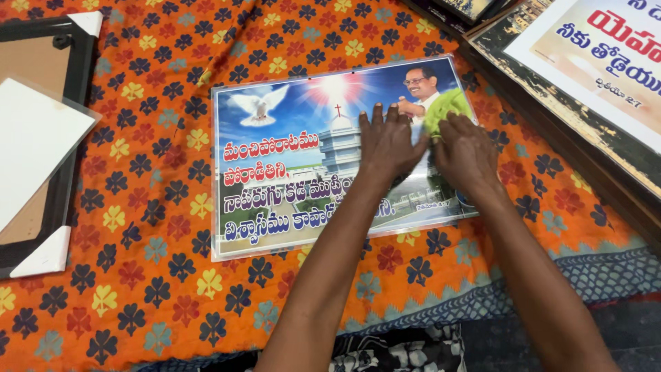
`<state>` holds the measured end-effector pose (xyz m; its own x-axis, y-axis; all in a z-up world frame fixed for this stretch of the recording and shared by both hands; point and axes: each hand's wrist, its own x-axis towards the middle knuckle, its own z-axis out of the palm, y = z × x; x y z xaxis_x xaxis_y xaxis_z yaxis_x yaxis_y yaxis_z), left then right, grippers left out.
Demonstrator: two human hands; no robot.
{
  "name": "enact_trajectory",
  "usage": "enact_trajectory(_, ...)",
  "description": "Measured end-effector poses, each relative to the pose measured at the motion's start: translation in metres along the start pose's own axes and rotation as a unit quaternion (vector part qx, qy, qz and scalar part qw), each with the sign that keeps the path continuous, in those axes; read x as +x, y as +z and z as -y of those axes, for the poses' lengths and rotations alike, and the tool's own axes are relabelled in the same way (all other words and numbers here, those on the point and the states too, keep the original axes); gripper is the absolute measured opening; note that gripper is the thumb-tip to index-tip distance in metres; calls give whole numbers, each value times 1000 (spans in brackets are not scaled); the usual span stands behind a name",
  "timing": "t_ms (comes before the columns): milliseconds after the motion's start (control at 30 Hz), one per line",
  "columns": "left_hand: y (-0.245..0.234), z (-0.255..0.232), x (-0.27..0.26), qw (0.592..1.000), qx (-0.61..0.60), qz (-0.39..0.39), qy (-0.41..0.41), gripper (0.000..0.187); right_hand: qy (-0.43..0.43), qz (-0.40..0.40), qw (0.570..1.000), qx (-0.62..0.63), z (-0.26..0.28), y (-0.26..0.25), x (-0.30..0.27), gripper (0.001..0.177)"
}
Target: The person wipes the surface of several framed posters with a green cloth. They clean the front and back of each poster, handling them one at a time on a patterned fabric surface.
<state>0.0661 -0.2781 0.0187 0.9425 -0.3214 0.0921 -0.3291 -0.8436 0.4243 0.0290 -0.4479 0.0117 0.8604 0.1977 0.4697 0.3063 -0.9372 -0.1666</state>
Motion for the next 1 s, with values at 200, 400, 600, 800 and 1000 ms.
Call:
enact_trajectory(200,6,-1,-12,995,48,-51,71,95,43,53,997,-20,-32,16,36,21)
enact_trajectory(400,3,0,-1,997,51,-45,26,96,-36,-18,999,-6,-54,47,89,26)
enact_trajectory(600,-2,-3,2,997,66,-34,15,92,-39,34,999,-9,-47,12,27,39)
enact_trajectory(800,5,-4,-9,985,21,-76,152,34,-21,70,997,9,-31,-24,-37,40)
enact_trajectory(1000,10,-2,-10,985,10,-86,148,36,26,83,996,8,-34,-1,17,30)
